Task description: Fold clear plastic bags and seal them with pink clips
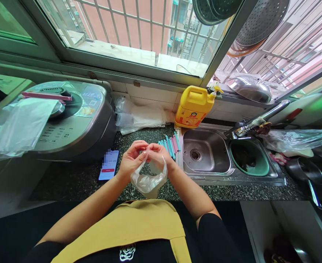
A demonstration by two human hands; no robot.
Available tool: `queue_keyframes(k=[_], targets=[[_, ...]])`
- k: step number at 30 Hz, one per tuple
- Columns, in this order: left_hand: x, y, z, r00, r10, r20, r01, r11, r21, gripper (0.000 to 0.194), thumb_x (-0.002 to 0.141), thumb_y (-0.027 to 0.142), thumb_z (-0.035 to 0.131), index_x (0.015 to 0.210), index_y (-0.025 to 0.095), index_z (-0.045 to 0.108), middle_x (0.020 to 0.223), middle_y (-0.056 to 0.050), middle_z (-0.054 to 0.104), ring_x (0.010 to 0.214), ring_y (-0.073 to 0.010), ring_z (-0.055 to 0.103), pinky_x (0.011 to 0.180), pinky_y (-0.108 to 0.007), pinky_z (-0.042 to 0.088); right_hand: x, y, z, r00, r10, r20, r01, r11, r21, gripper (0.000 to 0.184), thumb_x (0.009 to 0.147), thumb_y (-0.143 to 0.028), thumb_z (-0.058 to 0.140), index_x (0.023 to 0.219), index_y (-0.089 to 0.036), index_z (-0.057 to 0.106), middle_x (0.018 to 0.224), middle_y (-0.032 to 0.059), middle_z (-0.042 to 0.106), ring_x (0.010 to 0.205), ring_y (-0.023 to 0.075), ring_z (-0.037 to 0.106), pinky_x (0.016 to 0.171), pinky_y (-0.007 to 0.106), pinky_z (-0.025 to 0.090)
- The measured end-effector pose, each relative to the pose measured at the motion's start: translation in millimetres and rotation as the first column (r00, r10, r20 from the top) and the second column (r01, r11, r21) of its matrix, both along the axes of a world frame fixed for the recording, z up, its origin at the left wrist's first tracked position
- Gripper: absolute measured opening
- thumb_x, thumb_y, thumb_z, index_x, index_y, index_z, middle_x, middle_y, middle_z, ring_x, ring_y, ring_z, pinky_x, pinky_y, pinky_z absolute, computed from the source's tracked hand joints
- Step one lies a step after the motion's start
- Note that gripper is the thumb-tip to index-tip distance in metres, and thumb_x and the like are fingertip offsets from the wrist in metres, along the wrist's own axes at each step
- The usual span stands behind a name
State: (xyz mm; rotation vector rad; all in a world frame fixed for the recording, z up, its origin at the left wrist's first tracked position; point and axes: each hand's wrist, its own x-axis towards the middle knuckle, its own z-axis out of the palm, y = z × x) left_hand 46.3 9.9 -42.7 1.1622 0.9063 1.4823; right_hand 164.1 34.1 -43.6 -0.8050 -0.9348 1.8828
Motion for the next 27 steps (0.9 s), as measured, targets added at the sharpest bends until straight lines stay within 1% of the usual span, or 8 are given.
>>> queue_keyframes(k=[7, 10, 13, 15, 17, 21, 24, 27], targets=[[-4.1, 1.7, 0.5, 0.986, -0.156, 0.050, 0.160, 0.983, -0.090, 0.018, 0.072, 0.037, 0.071, 0.080, 0.020, 0.069, 0.111, -0.008, 0.060, 0.105, -0.0229, 0.055, 0.090, -0.037, 0.045, -3.5, 1.5, -1.5, 1.000, 0.018, 0.008, -0.018, 1.000, -0.016, 0.040, 0.051, -0.043, 0.084, 0.058, -0.017, 0.055, 0.059, -0.0047, 0.054, 0.053, 0.0074, 0.049, 0.057, 0.023, 0.044], [-6.4, 2.3, 1.7, 0.986, -0.132, 0.101, 0.144, 0.982, -0.126, 0.018, 0.071, 0.035, 0.072, 0.071, 0.018, 0.065, 0.109, -0.008, 0.062, 0.101, -0.0226, 0.058, 0.089, -0.038, 0.045, 2.4, 8.0, -0.7, 0.996, 0.024, 0.090, -0.028, 0.999, 0.044, 0.038, 0.052, -0.043, 0.083, 0.061, -0.017, 0.057, 0.061, -0.0040, 0.056, 0.056, 0.0089, 0.052, 0.060, 0.025, 0.046], [-12.0, 1.3, 6.6, 0.999, -0.045, -0.015, 0.043, 0.995, -0.088, 0.014, 0.075, 0.030, 0.067, 0.070, 0.018, 0.062, 0.102, -0.007, 0.065, 0.098, -0.0212, 0.058, 0.091, -0.038, 0.043, 21.8, 13.9, 15.1, 0.967, -0.093, 0.239, 0.037, 0.973, 0.227, 0.033, 0.060, -0.045, 0.078, 0.073, -0.019, 0.063, 0.070, -0.0013, 0.062, 0.065, 0.0117, 0.056, 0.066, 0.027, 0.047], [-15.7, -0.4, 11.5, 0.984, 0.062, -0.165, -0.063, 0.998, -0.003, 0.009, 0.076, 0.027, 0.064, 0.072, 0.019, 0.062, 0.092, -0.006, 0.067, 0.094, -0.0203, 0.058, 0.091, -0.037, 0.043, 36.4, 10.9, 34.5, 0.892, -0.330, 0.308, 0.189, 0.893, 0.409, 0.025, 0.069, -0.042, 0.073, 0.077, -0.021, 0.063, 0.074, -0.0004, 0.063, 0.069, 0.0123, 0.057, 0.067, 0.027, 0.047], [-17.6, -2.7, 16.5, 0.939, 0.183, -0.291, -0.158, 0.982, 0.107, 0.006, 0.077, 0.024, 0.062, 0.072, 0.020, 0.062, 0.083, -0.004, 0.066, 0.089, -0.0200, 0.058, 0.089, -0.037, 0.043, 45.0, 0.3, 56.2, 0.804, -0.474, 0.359, 0.203, 0.786, 0.584, 0.017, 0.078, -0.039, 0.066, 0.082, -0.022, 0.063, 0.077, 0.0011, 0.063, 0.071, 0.0134, 0.056, 0.066, 0.028, 0.046], [-15.7, -7.9, 22.7, 0.866, 0.294, -0.404, -0.215, 0.949, 0.229, 0.004, 0.077, 0.020, 0.061, 0.073, 0.021, 0.062, 0.078, -0.002, 0.064, 0.086, -0.0194, 0.056, 0.085, -0.035, 0.043, 38.0, -27.2, 83.0, 0.658, -0.540, 0.525, -0.157, 0.583, 0.797, 0.013, 0.080, -0.034, 0.064, 0.081, -0.021, 0.063, 0.072, 0.0015, 0.062, 0.065, 0.0141, 0.054, 0.064, 0.029, 0.043], [-13.3, -11.7, 24.6, 0.885, 0.255, -0.390, -0.203, 0.964, 0.171, 0.003, 0.076, 0.021, 0.062, 0.074, 0.020, 0.062, 0.078, -0.003, 0.062, 0.081, -0.0178, 0.056, 0.081, -0.032, 0.044, 26.1, -33.4, 80.2, 0.498, -0.600, 0.626, -0.325, 0.540, 0.776, 0.017, 0.079, -0.036, 0.065, 0.082, -0.020, 0.062, 0.071, 0.0026, 0.062, 0.065, 0.0154, 0.054, 0.064, 0.030, 0.041], [-13.2, -14.0, 25.9, 0.928, 0.174, -0.328, -0.165, 0.985, 0.055, 0.006, 0.075, 0.024, 0.064, 0.074, 0.018, 0.062, 0.078, -0.002, 0.062, 0.077, -0.0160, 0.057, 0.077, -0.029, 0.044, 21.7, -26.9, 69.5, 0.479, -0.613, 0.628, -0.361, 0.514, 0.778, 0.012, 0.082, -0.030, 0.062, 0.086, -0.019, 0.061, 0.074, 0.0034, 0.063, 0.069, 0.0166, 0.055, 0.067, 0.031, 0.041]])
